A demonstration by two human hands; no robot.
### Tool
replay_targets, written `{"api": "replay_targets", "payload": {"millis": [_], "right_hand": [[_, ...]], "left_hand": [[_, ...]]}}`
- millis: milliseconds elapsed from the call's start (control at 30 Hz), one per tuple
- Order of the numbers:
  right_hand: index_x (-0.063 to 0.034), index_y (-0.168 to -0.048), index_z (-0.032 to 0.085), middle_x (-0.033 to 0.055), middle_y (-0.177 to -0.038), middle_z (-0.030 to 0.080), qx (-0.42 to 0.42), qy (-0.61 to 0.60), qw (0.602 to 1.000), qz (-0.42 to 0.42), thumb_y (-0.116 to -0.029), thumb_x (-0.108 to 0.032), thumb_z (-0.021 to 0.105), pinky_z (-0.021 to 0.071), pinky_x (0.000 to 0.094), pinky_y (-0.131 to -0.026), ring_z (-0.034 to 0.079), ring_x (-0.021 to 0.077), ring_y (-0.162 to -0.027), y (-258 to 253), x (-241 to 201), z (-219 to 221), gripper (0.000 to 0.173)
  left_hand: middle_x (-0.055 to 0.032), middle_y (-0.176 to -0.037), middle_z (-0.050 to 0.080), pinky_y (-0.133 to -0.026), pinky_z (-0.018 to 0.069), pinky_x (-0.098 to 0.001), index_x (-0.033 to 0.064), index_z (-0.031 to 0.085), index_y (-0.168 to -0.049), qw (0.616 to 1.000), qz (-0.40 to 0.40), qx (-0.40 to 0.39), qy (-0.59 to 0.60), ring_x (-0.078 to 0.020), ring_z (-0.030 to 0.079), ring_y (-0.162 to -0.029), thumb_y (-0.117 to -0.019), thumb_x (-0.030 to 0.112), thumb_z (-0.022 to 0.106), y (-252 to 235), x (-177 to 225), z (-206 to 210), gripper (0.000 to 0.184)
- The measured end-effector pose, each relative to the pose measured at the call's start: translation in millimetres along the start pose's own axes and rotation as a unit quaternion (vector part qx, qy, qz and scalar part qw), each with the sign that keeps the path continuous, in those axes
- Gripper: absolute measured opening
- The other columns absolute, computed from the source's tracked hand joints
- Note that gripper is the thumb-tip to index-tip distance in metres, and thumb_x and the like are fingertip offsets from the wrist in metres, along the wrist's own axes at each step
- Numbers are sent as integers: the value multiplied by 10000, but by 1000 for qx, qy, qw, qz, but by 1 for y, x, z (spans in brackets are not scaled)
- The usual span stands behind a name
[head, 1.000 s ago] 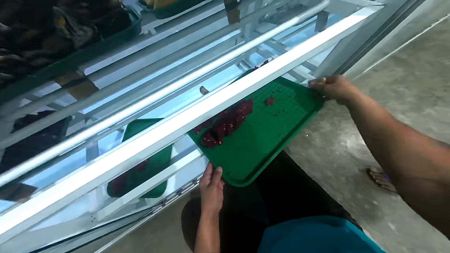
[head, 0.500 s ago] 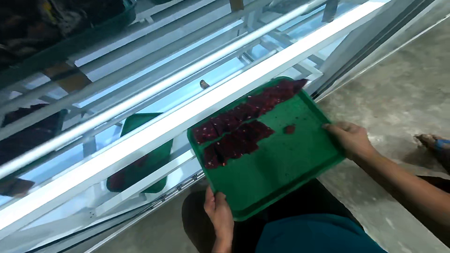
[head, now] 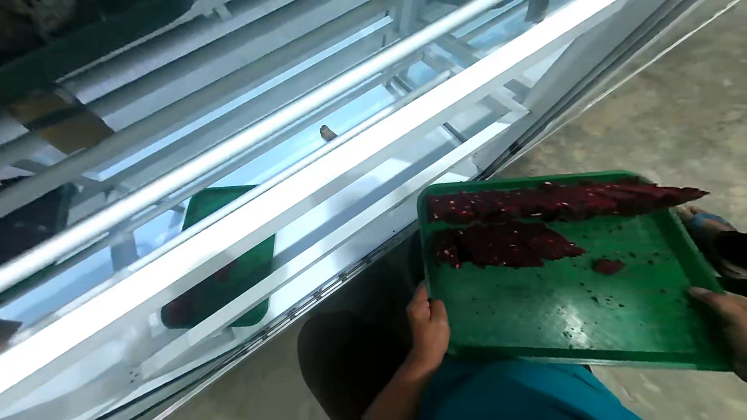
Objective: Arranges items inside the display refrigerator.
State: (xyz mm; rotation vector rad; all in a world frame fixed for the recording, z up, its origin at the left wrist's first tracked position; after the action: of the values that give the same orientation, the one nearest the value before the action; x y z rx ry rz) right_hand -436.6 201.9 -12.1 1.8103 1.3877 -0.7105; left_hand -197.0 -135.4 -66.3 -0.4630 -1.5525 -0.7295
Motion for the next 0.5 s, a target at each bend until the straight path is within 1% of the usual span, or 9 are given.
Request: {"api": "replay_targets", "payload": {"millis": [67, 133, 167, 233, 267, 300, 367, 433, 500], "right_hand": [[-30, -1022, 604, -53, -811, 611, 16, 0, 1000, 6, -969, -240, 642, 563, 241, -661, 613, -1, -680, -5, 6, 7, 220], [17, -1078, 619, 12, -866, 614, 12, 5, 1000, 15, -961, -242, 676, 555, 282, -690, 603, 37, -714, -6, 1, 22, 290], [33, -1077, 614, 37, -876, 610, 6, 9, 1000, 17, -960, -230, 681, 551, 307, -696, 596, 58, -721, -8, -3, 33, 295], [57, -1081, 625, 100, -921, 626, -19, 27, 999, 17, -963, -210, 677, 541, 390, -740, 601, 129, -775, -18, -10, 54, 296], [75, -1096, 624, 140, -961, 628, -42, 38, 998, 16, -977, -198, 668, 529, 438, -779, 599, 177, -826, -24, -14, 64, 301], [93, -1091, 618, 173, -977, 621, -63, 47, 997, 13, -986, -190, 662, 509, 472, -794, 586, 215, -851, -30, -18, 75, 305], [68, -1053, 610, 139, -929, 599, -97, 68, 993, 14, -996, -209, 659, 517, 434, -759, 579, 189, -812, -36, -30, 97, 287], [83, -1054, 626, 172, -936, 617, -120, 70, 990, 17, -995, -210, 664, 517, 470, -773, 592, 225, -821, -41, -41, 119, 301], [70, -1087, 641, 182, -965, 641, -146, 69, 987, 23, -1004, -225, 660, 525, 474, -790, 617, 235, -836, -47, -48, 143, 307]], "left_hand": [[-198, -1110, 706, -903, 554, -291, -121, 634, -1222, 1000, -3, -1, -9, -127, 685, -1010, -890, -78, 461, -9, -4, 0, 377], [-184, -1097, 707, -891, 550, -276, -115, 644, -1204, 1000, -13, 7, -15, -111, 679, -992, -895, -79, 461, -18, -9, -6, 361], [-169, -1082, 710, -880, 550, -264, -105, 656, -1185, 999, -20, 15, -20, -99, 678, -975, -896, -80, 465, -22, -11, -10, 347], [-149, -1067, 713, -857, 548, -251, -90, 672, -1157, 998, -35, 33, -32, -81, 673, -946, -898, -80, 471, -28, -14, -20, 328], [-151, -1065, 710, -855, 545, -252, -91, 673, -1150, 998, -40, 42, -39, -83, 669, -941, -899, -80, 473, -30, -15, -24, 321], [-154, -1060, 709, -853, 543, -250, -94, 677, -1139, 997, -41, 54, -47, -83, 668, -936, -893, -80, 476, -32, -16, -29, 318], [-150, -1039, 700, -816, 540, -247, -97, 673, -1133, 994, -52, 80, -61, -81, 656, -902, -899, -71, 480, -34, -18, -39, 305], [-150, -1044, 690, -806, 537, -250, -98, 664, -1142, 990, -66, 104, -70, -80, 648, -900, -907, -62, 475, -33, -20, -50, 304], [-148, -1053, 694, -810, 534, -247, -101, 656, -1165, 986, -70, 128, -76, -72, 646, -900, -917, -62, 476, -34, -25, -62, 309]]}}
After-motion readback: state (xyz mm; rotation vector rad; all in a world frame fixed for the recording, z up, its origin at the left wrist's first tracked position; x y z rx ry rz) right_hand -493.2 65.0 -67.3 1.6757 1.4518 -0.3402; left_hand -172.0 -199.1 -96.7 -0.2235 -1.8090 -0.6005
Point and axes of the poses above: each hand's wrist, its own y-axis away from the middle knuckle, its own z-axis out of the palm, x = y × z, the point moved 3 cm from there along -y, towards the middle knuckle
